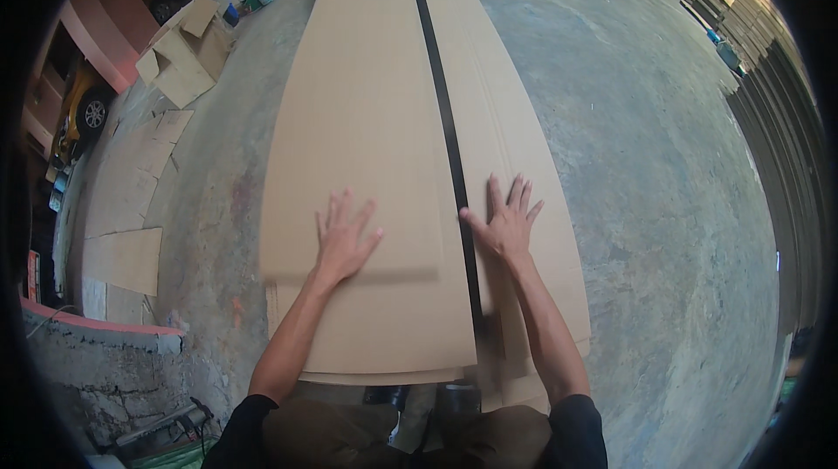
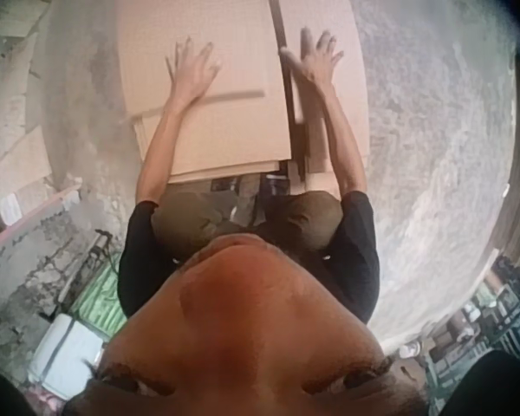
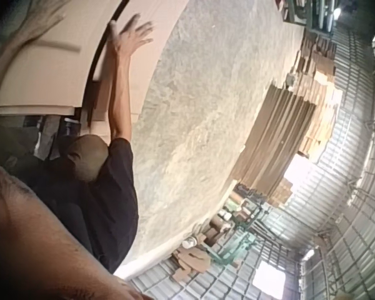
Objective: The person repeatedly picks up large flat cardboard sheets from a pile and places them onto a stack in front of them. The person uses both hands to align the sheets and ensure they are stacked neatly. The task continues throughout the video with the person handling the cardboard one sheet at a time.
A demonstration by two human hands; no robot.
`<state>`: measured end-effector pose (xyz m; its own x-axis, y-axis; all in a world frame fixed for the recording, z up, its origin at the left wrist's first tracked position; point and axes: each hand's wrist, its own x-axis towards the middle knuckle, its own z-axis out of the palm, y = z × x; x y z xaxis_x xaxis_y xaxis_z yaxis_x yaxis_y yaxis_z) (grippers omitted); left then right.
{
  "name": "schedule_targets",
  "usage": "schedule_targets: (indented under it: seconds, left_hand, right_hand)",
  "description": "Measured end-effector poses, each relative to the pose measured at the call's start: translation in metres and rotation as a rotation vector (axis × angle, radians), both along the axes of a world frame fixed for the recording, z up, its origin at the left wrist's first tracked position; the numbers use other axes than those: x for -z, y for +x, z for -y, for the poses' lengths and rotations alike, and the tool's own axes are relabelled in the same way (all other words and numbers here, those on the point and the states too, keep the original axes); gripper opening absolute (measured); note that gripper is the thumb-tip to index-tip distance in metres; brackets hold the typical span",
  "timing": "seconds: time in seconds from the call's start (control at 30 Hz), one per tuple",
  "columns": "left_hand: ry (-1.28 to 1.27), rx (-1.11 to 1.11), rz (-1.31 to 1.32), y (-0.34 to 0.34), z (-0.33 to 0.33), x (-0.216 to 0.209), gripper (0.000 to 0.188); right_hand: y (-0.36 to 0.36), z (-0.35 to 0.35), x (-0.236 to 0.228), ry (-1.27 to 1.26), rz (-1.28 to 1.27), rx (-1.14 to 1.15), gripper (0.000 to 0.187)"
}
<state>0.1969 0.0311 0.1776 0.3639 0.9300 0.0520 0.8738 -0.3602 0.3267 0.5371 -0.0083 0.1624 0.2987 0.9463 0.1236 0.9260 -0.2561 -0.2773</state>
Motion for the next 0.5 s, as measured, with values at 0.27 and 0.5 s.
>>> schedule_targets:
  seconds: [0.27,0.5]
  left_hand:
    - [0.050,0.129,-0.095,0.027,0.068,0.008,0.080]
    - [0.062,0.157,-0.089,0.023,0.076,0.010,0.078]
  right_hand:
    - [0.012,0.009,0.007,-0.074,-0.007,0.026,0.111]
    - [0.019,0.031,0.012,-0.121,0.002,0.058,0.112]
